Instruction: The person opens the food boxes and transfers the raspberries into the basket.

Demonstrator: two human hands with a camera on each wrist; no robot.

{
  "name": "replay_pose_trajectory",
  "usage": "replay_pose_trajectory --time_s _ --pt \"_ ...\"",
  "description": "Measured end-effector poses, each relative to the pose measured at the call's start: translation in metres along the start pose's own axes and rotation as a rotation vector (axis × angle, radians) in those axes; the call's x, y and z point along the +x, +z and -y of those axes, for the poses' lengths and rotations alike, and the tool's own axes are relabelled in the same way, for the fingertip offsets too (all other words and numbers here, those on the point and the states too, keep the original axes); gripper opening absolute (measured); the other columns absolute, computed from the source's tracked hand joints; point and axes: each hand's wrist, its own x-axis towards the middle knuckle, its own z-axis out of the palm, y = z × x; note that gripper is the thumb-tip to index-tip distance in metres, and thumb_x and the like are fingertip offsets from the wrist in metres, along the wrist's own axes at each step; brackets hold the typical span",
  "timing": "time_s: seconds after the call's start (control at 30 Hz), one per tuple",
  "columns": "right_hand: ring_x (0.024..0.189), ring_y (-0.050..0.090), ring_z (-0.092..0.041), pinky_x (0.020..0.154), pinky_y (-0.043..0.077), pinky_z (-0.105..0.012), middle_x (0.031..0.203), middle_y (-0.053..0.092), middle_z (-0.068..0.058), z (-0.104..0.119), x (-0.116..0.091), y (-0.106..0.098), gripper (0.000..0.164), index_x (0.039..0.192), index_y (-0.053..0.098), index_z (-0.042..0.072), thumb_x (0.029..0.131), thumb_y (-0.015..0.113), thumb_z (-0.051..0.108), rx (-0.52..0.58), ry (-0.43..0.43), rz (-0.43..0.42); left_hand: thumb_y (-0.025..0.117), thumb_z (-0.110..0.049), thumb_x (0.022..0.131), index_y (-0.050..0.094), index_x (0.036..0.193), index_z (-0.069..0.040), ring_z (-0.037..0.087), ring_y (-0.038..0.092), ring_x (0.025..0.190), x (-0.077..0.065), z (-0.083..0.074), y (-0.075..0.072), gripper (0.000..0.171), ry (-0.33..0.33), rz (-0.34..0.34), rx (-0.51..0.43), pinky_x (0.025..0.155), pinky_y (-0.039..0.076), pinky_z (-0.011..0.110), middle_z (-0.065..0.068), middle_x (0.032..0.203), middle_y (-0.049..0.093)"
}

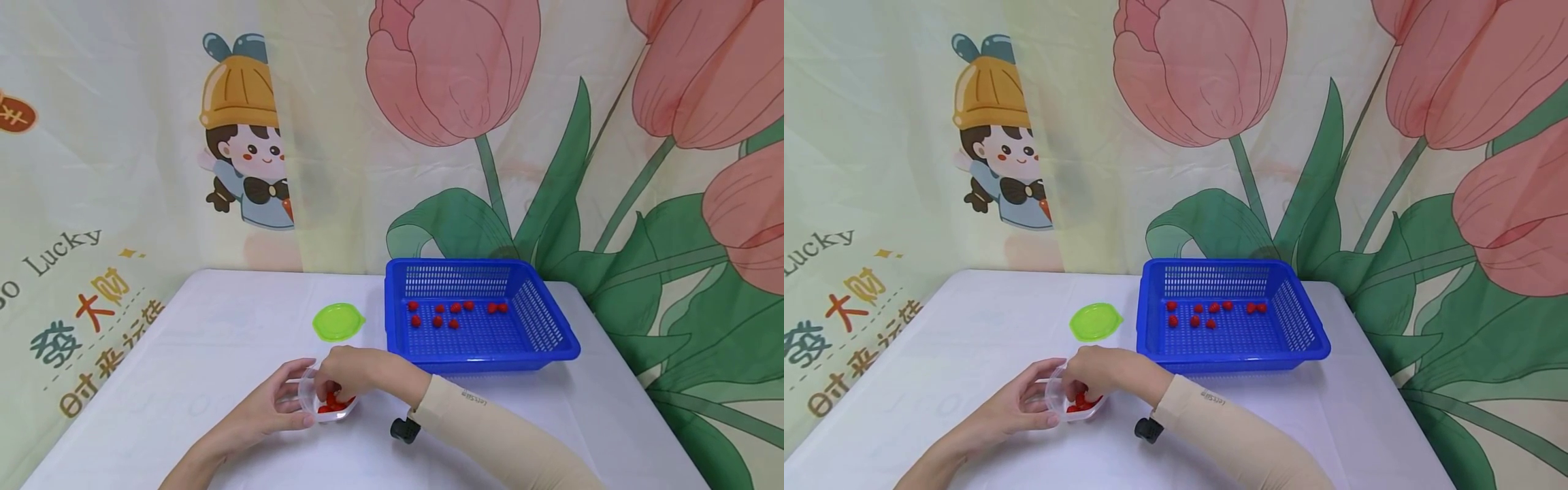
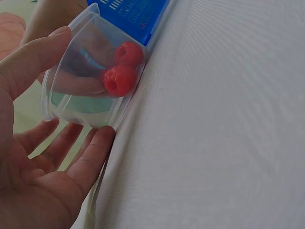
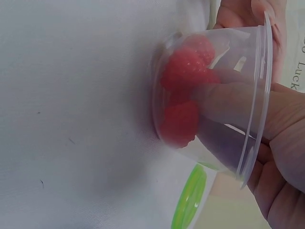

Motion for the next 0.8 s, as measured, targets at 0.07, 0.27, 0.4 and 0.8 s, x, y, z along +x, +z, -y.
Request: replay_pose_trajectory --time_s 0.07,0.27,0.4,0.8 --pt "0.086 0.060 -0.002 0.078 0.050 -0.009 0.092 0.072 0.013 -0.001 0.000 0.001 0.021 0.106 0.081 0.022 0.094 0.081 0.005 0.010 -0.009 -0.004 0.084 -0.010 0.091 0.029 0.165 -0.015 0.039 0.058 0.136 0.000 0.000 0.000 0.093 0.002 0.000 0.001 0.099 0.057 0.027 0.020 0.164 0.034" --pt "0.087 0.060 -0.003 0.078 0.049 -0.008 0.092 0.071 0.013 -0.003 -0.003 0.000 0.019 0.105 0.080 0.020 0.093 0.082 0.005 0.008 -0.050 -0.027 0.085 -0.011 0.090 0.029 0.165 -0.015 0.039 0.056 0.138 0.000 0.000 0.001 0.093 0.006 -0.003 0.010 0.100 0.055 0.025 0.020 0.164 0.034" --pt "0.087 0.060 -0.003 0.078 0.049 -0.008 0.091 0.070 0.013 -0.004 -0.011 -0.004 0.018 0.104 0.078 0.019 0.093 0.082 0.006 0.012 -0.062 -0.055 0.084 -0.010 0.091 0.029 0.165 -0.015 0.039 0.056 0.138 0.000 -0.001 0.001 0.092 0.001 0.005 -0.010 0.099 0.057 0.028 0.020 0.164 0.034" --pt "0.088 0.064 0.001 0.086 0.057 -0.016 0.095 0.073 0.011 -0.024 -0.064 -0.037 0.017 0.107 0.079 0.015 0.093 0.083 0.007 0.138 -0.114 -0.196 0.087 -0.013 0.089 0.032 0.163 -0.019 0.036 0.057 0.138 0.000 -0.002 0.002 0.092 -0.023 -0.029 0.023 0.103 0.051 0.018 0.018 0.163 0.040"
